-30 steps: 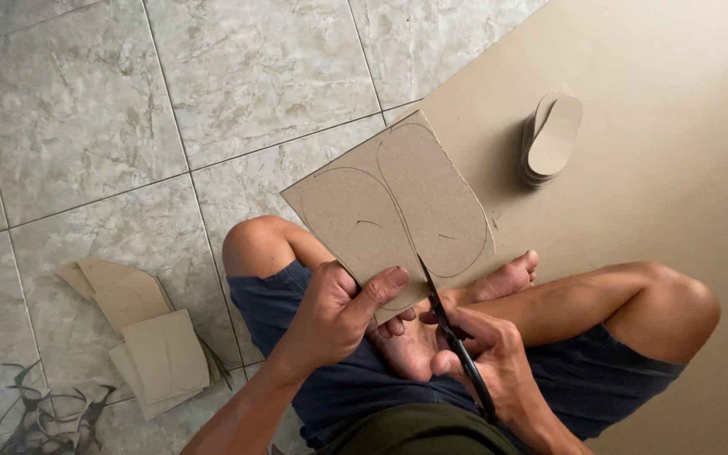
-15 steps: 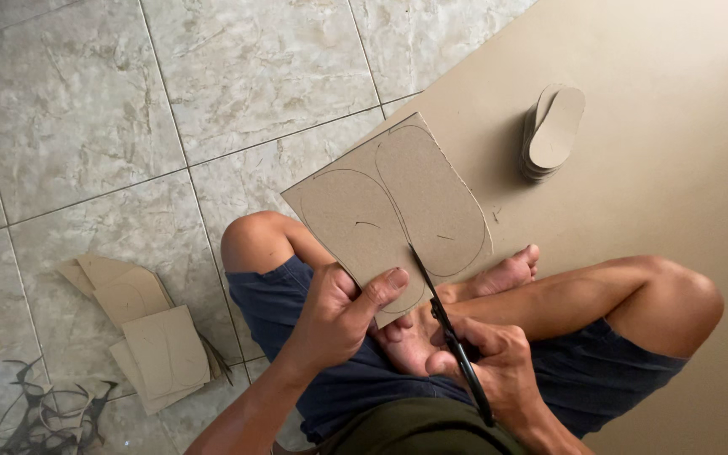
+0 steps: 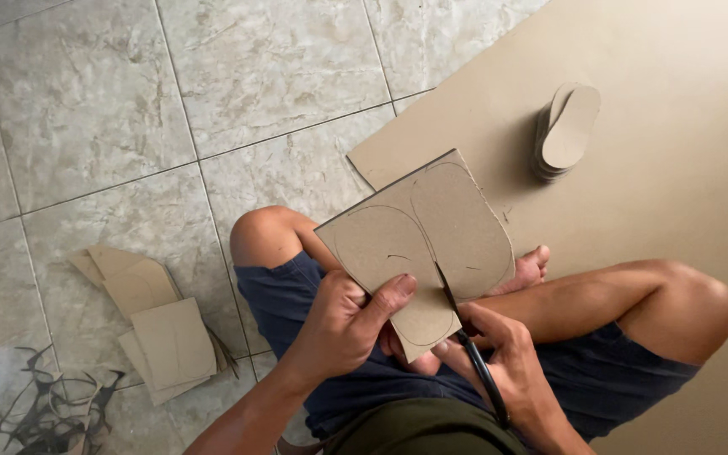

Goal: The person sits on the floor and cuts insole shapes from a large sheet of cardboard-like material, using scissors to trim along pre-drawn outlines. They trim the edges of each cut piece, set finished insoles on a growing stack, and discard scrap pieces aside.

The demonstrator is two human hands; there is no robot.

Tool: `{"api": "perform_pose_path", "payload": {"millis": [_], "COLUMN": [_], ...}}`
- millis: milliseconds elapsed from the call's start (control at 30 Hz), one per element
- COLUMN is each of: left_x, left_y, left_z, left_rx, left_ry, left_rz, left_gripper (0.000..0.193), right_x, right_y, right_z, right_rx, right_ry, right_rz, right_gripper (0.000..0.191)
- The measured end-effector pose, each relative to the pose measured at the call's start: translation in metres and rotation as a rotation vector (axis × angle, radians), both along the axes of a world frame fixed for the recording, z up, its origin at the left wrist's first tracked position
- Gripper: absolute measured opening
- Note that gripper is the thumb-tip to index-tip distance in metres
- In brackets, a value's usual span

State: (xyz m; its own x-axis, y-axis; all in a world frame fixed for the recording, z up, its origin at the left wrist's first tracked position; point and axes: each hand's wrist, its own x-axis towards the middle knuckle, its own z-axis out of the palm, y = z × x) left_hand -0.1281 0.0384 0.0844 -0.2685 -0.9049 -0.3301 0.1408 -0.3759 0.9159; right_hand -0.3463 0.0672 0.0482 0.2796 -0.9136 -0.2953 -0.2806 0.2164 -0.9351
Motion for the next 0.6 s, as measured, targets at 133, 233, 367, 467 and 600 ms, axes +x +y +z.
{"api": "perform_pose_path", "payload": {"millis": [133, 233, 367, 467, 600], "left_x": [0.001, -0.001, -0.003, -0.005, -0.009], "left_y": [0.001, 0.001, 0.001, 0.000, 0.001], "left_z": [-0.002, -0.003, -0.002, -0.001, -0.003], "left_rx": [-0.149, -0.217, -0.176, -0.144, -0.156], "left_ry": [-0.038, -0.044, 0.017, 0.047, 0.063], "left_rz": [0.025, 0.038, 0.030, 0.033, 0.048], "left_gripper": [0.031, 0.031, 0.035, 0.036, 0.034], "right_x": [0.002, 0.001, 0.000, 0.000, -0.003], "right_y": [0.006, 0.011, 0.013, 0.015, 0.017], "right_z": [-0.004, -0.008, -0.011, -0.014, -0.020], "right_rx": [0.027, 0.083, -0.004, -0.003, -0.107], "right_ry": [0.034, 0.032, 0.059, 0.067, 0.093], "right_rz": [-0.041, -0.078, -0.092, -0.113, -0.086], "right_gripper": [0.033, 0.031, 0.028, 0.027, 0.026]}}
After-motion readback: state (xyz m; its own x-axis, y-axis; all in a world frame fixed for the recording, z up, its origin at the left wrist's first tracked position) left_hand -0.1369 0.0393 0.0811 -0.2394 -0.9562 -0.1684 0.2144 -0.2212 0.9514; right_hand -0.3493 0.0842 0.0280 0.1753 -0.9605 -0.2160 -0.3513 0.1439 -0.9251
